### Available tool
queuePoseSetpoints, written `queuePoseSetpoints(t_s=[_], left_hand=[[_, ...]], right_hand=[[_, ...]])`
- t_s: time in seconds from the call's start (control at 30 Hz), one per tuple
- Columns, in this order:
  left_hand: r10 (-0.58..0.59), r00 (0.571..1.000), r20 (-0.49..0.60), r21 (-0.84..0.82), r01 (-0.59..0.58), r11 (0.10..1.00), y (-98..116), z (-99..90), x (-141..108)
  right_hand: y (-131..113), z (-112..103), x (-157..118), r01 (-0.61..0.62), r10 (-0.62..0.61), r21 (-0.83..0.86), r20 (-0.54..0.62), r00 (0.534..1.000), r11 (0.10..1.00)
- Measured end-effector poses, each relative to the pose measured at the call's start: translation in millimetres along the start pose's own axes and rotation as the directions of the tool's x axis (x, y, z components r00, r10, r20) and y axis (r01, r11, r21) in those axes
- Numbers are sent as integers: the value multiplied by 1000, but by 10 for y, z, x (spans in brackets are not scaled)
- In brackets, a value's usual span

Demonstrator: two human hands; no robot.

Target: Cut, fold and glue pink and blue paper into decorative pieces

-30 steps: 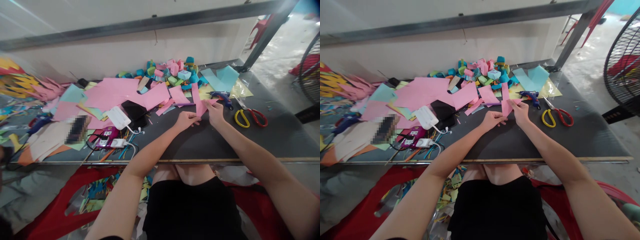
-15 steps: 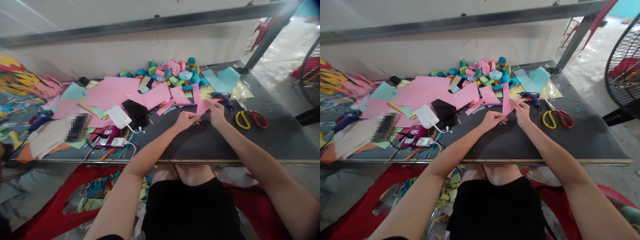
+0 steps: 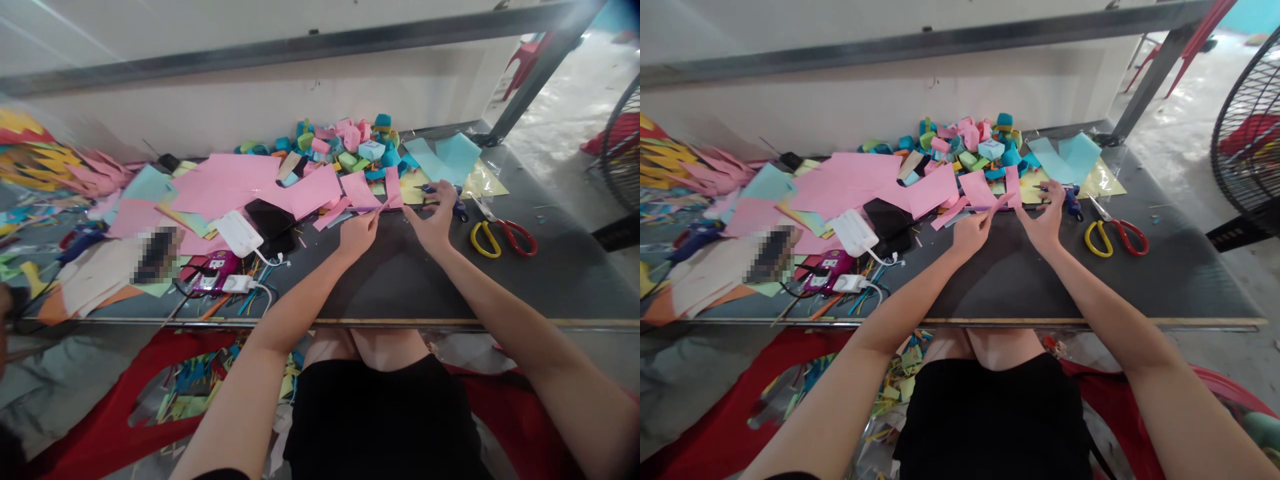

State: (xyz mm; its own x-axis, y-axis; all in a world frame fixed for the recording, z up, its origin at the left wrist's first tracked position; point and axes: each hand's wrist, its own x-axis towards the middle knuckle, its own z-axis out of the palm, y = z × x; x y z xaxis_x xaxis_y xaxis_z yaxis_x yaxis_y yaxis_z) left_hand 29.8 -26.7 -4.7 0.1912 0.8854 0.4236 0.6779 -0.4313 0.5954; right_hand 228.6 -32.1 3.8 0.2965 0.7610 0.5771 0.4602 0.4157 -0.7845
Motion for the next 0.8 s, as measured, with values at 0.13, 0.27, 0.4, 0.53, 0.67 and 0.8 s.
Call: queuePoseSetpoints(t_s=[0.13, 0.27, 0.4, 0.53, 0.67, 0.8], left_hand=[[227, 973, 36, 254, -228, 940, 21, -6, -43], [340, 932, 124, 416, -360, 835, 56, 25, -79], [470, 872, 139, 485, -474, 735, 47, 2, -72], [571, 809, 144, 521, -552, 651, 32, 9, -60], [589, 792, 163, 499, -581, 643, 21, 64, -60], [627, 766, 139, 508, -599, 619, 6, 65, -56]], right_hand=[[16, -4, -47, 408, -384, -170, 156, 910, 897], [29, 53, -75, 589, -492, -259, 353, 796, 766], [36, 47, -43, 604, -497, -293, 366, 787, 741], [53, 18, -30, 608, -494, -273, 385, 780, 746], [36, 30, -50, 659, -561, -224, 374, 739, 718], [22, 41, -44, 710, -616, -191, 380, 690, 678]])
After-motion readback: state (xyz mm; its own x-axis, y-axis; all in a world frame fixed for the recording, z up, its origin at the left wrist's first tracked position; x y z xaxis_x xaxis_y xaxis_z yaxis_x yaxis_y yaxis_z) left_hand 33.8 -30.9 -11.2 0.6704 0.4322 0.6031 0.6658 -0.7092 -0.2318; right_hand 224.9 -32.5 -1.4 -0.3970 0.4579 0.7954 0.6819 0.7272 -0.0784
